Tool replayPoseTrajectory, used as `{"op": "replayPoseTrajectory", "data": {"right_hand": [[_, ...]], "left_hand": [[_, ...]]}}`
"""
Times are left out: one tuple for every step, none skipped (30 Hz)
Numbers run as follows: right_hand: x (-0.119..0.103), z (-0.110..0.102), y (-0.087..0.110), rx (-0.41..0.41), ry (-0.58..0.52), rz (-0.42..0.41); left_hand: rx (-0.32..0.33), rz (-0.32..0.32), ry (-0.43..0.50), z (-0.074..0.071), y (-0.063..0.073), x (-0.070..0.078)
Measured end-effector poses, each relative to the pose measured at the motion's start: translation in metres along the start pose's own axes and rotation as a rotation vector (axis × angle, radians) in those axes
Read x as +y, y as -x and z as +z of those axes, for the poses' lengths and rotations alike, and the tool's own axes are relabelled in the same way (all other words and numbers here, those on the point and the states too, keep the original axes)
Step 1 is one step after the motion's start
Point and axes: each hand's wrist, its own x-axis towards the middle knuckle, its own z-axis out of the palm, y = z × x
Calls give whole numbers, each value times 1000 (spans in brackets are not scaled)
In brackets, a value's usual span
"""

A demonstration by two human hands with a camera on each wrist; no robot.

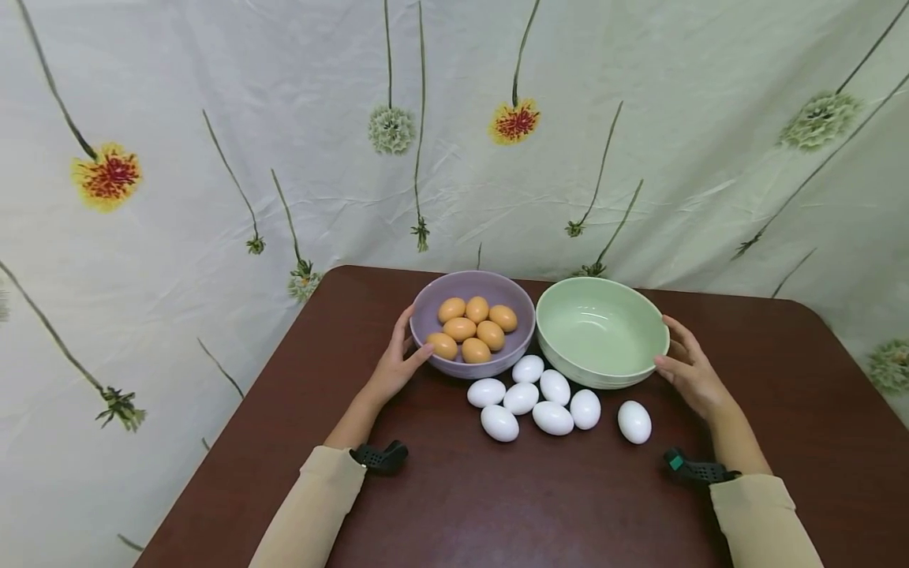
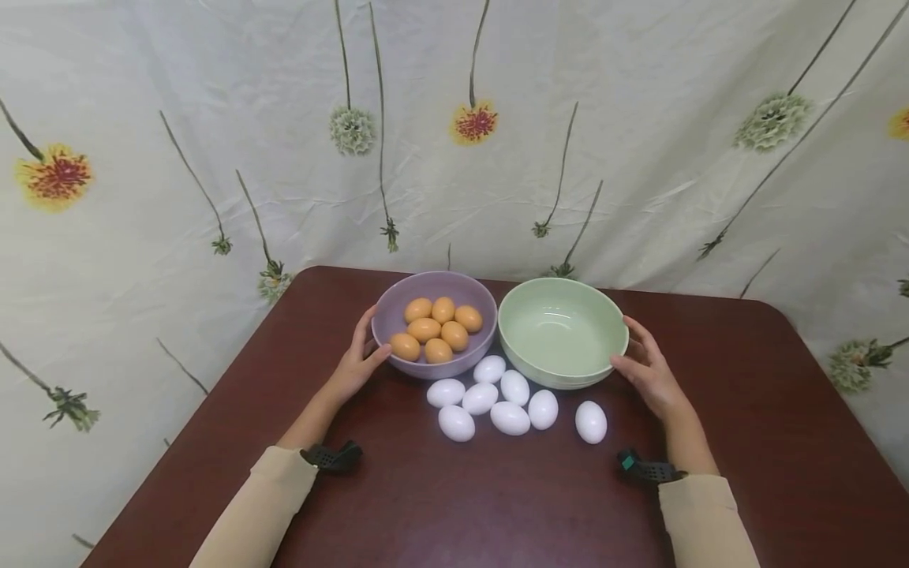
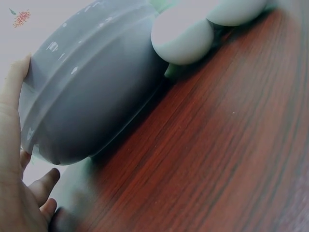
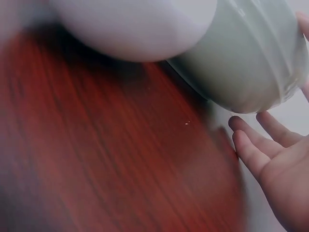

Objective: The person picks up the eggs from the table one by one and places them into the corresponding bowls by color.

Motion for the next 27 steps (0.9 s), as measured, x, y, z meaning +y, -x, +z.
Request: {"op": "replayPoseTrajectory", "data": {"right_hand": [[0, 0, 0, -7, -3, 0], [1, -1, 0, -12, -8, 2], [1, -1, 0, -16, -15, 3], [2, -1, 0, -21, -22, 5], [2, -1, 1, -24, -30, 6], [3, -1, 1, -27, -34, 8], [4, -1, 1, -27, -43, 9], [5, -1, 1, -26, -49, 9], [5, -1, 1, -25, -55, 8], [6, 0, 1, -23, -60, 6], [7, 0, 1, -22, -64, 3], [8, 0, 1, -22, -65, 1], [8, 0, 1, -21, -69, -2], [8, -1, 1, -21, -70, -5], [8, -1, 1, -21, -69, -7], [8, -1, 1, -22, -67, -8], [9, -1, 1, -22, -67, -8], [9, -1, 1, -21, -67, -7], [9, -1, 0, -19, -70, -6], [9, -1, 0, -16, -69, -4], [9, -1, 0, -13, -66, -3], [10, -1, 0, -10, -64, -1], [10, -2, 0, -6, -64, 1], [10, -2, 0, -4, -60, 3], [10, -2, 0, -2, -56, 6], [10, -2, 0, 0, -52, 7], [10, -2, 0, 1, -49, 9]], "left_hand": [[0, 4, 3, 0, 0, 0], [0, 5, 0, 0, 0, 0], [-2, 4, -2, 0, 0, 0], [-4, 3, -3, 0, 0, 0], [-7, 1, -5, 0, 0, -1], [-11, -5, -8, -1, 0, -1], [-15, -13, -11, -1, 0, -1], [-19, -21, -16, -1, 1, -1], [-22, -32, -17, -2, 0, -3], [-22, -44, -21, -2, 0, -7], [-19, -55, -27, -2, 0, -11], [-14, -64, -33, -3, 0, -15], [-10, -66, -38, -2, 0, -18], [-6, -66, -44, -1, 1, -22], [-3, -65, -50, -1, 1, -27], [-2, -58, -57, -1, 3, -28], [-1, -48, -61, -1, 6, -27], [2, -47, -70, -1, 9, -27], [7, -50, -84, -1, 12, -26], [15, -60, -102, -1, 16, -24], [26, -76, -122, -1, 20, -22], [39, -96, -146, -1, 24, -20], [53, -120, -175, -1, 29, -17], [66, -144, -207, -1, 33, -14], [75, -162, -231, 0, 37, -10], [81, -174, -254, 0, 41, -7], [83, -178, -268, 1, 44, -5]]}}
